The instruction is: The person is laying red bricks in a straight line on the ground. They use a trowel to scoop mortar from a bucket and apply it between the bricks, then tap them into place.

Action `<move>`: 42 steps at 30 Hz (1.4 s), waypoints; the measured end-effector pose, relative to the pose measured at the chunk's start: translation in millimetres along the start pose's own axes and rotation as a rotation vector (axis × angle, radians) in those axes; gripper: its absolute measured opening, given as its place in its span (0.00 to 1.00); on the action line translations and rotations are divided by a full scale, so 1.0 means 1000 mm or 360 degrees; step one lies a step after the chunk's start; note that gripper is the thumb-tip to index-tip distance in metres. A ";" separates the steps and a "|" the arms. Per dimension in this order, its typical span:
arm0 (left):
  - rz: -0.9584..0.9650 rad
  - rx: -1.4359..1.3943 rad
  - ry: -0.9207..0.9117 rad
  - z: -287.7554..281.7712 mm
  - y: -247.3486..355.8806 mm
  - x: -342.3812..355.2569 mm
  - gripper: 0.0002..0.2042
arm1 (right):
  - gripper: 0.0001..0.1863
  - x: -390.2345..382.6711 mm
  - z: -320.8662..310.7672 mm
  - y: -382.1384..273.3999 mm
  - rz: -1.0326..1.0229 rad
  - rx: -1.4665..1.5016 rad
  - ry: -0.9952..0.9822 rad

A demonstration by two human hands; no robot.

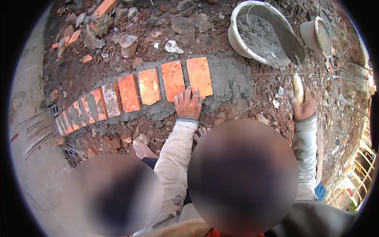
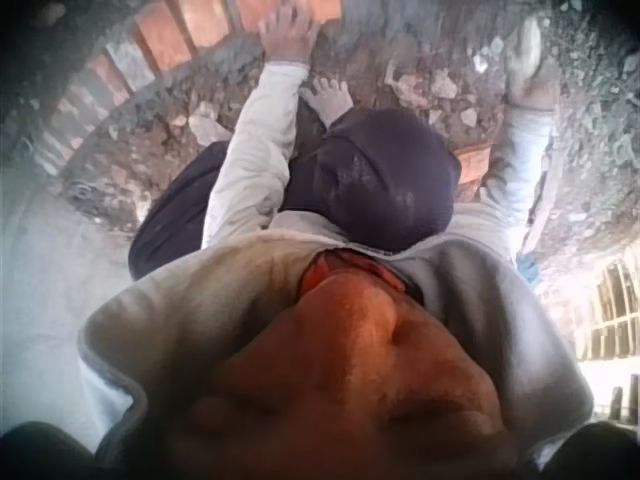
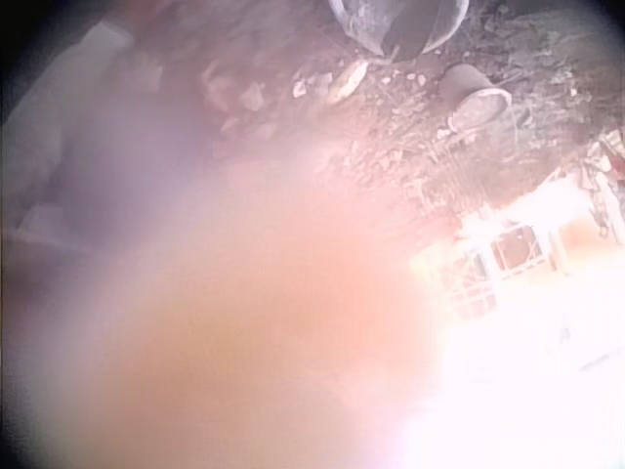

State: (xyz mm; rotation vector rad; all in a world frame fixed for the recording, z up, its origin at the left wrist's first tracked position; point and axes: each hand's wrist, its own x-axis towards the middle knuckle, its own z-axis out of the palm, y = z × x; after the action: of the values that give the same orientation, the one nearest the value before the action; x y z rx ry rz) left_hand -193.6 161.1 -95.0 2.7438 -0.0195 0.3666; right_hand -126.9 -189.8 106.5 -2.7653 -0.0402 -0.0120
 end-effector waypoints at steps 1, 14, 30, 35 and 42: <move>0.0008 -0.0019 0.0009 -0.001 0.000 0.000 0.18 | 0.28 -0.014 0.018 -0.013 -0.0075 0.0180 0.0110; 0.0184 -0.0013 -0.0082 0.001 -0.005 0.002 0.18 | 0.22 -0.032 0.182 -0.079 -0.0456 0.0234 -0.0665; 0.0215 0.0030 -0.0104 -0.002 -0.003 0.008 0.16 | 0.20 -0.031 0.185 -0.071 -0.0490 0.0188 -0.0766; 0.0194 0.0010 -0.0123 -0.002 -0.003 0.008 0.16 | 0.20 -0.027 0.188 -0.069 -0.0434 0.0213 -0.0836; 0.0345 0.0167 -0.0192 0.003 -0.002 0.001 0.20 | 0.21 -0.030 0.182 -0.067 -0.0463 0.0310 -0.0670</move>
State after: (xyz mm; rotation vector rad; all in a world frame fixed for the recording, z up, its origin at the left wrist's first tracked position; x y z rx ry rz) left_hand -191.9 161.9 -97.9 2.8717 -0.3409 0.2653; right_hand -158.5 -61.4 -38.9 -2.4961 -0.5232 0.4703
